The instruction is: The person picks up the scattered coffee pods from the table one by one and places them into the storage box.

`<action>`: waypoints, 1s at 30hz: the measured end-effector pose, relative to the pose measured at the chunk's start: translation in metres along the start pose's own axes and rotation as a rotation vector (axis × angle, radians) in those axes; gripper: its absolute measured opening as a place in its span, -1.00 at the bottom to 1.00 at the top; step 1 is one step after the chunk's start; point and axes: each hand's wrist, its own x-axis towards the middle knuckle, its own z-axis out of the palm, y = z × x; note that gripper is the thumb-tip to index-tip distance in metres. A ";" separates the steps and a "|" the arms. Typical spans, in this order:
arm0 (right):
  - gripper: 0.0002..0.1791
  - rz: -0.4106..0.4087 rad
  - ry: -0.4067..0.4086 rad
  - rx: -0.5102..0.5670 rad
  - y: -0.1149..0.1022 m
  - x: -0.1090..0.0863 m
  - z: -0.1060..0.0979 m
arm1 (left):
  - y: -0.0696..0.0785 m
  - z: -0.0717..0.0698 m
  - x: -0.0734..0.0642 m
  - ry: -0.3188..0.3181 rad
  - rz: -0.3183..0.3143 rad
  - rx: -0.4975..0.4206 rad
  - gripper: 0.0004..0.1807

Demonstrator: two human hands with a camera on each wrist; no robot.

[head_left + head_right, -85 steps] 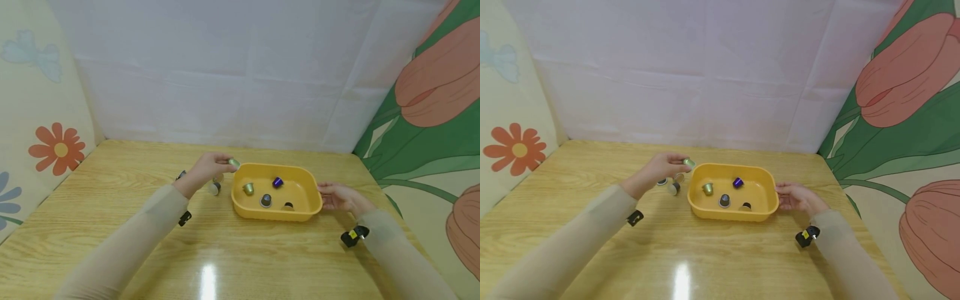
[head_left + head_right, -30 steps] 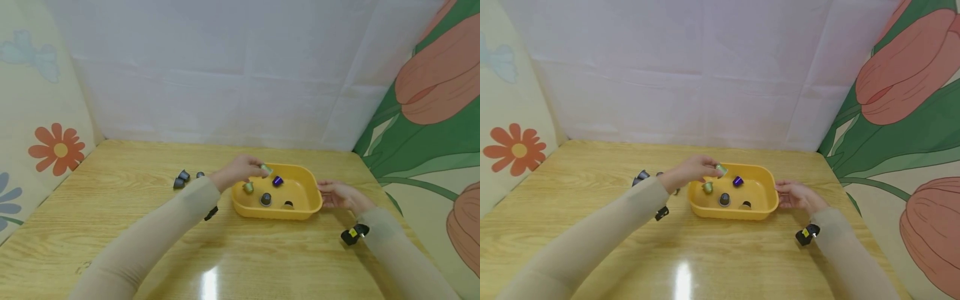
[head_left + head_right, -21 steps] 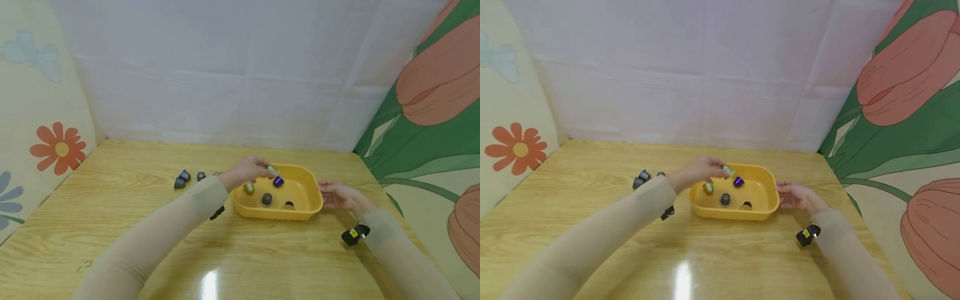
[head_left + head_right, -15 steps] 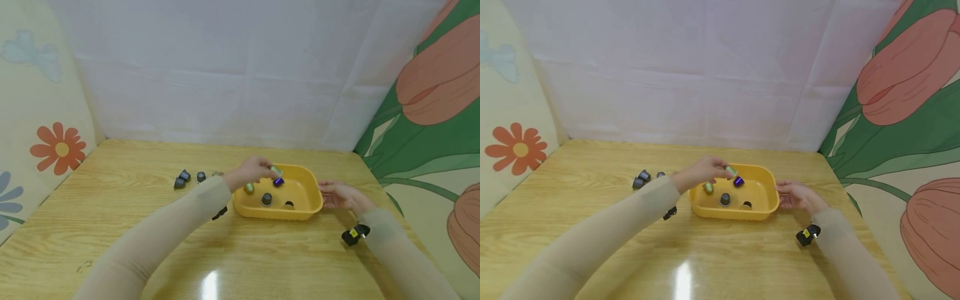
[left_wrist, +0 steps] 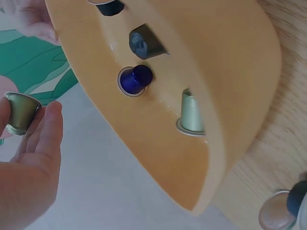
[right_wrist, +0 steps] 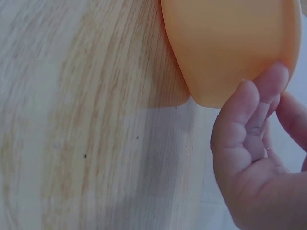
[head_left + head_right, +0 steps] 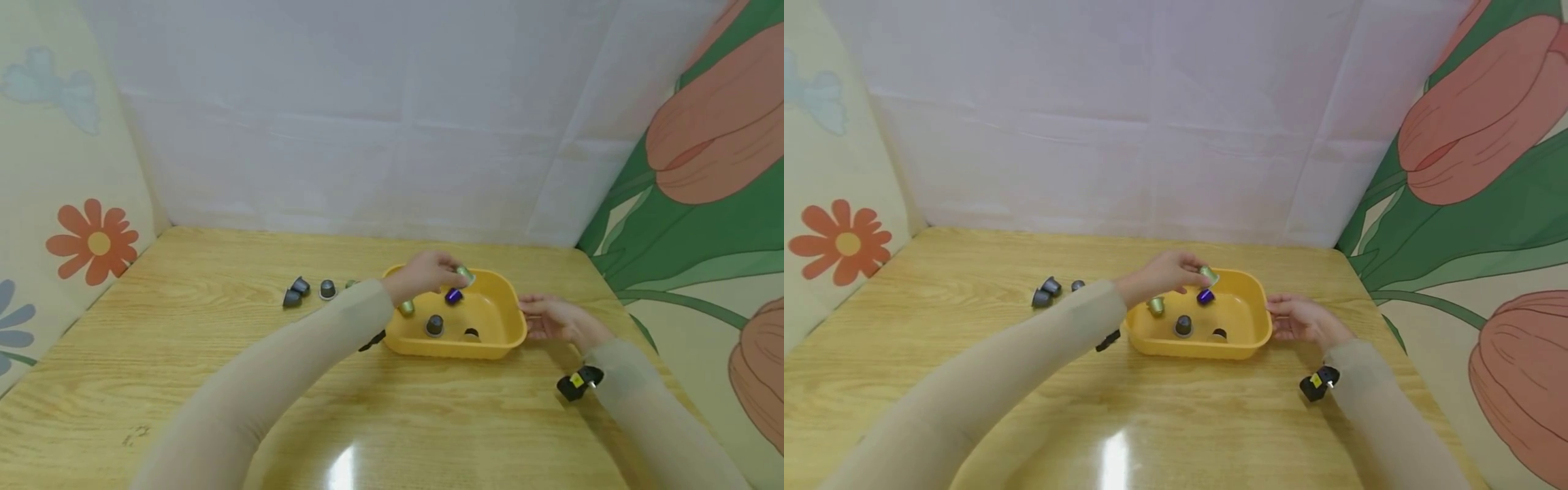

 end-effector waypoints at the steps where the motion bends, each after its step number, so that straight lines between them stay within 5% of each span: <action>1: -0.76 0.000 0.000 -0.001 0.000 0.000 0.000 | 0.001 0.001 0.002 -0.002 -0.002 -0.012 -0.57; 11: -0.82 0.006 0.009 -0.018 0.001 0.001 -0.002 | -0.001 0.010 0.018 0.015 -0.014 -0.032 -0.59; 18: -0.85 0.011 0.027 -0.016 0.001 0.001 -0.002 | -0.004 0.017 0.026 -0.007 0.017 0.019 -0.73; 30: -0.84 0.009 0.019 -0.037 0.001 0.003 -0.002 | -0.009 0.030 0.037 -0.034 -0.022 0.106 -0.86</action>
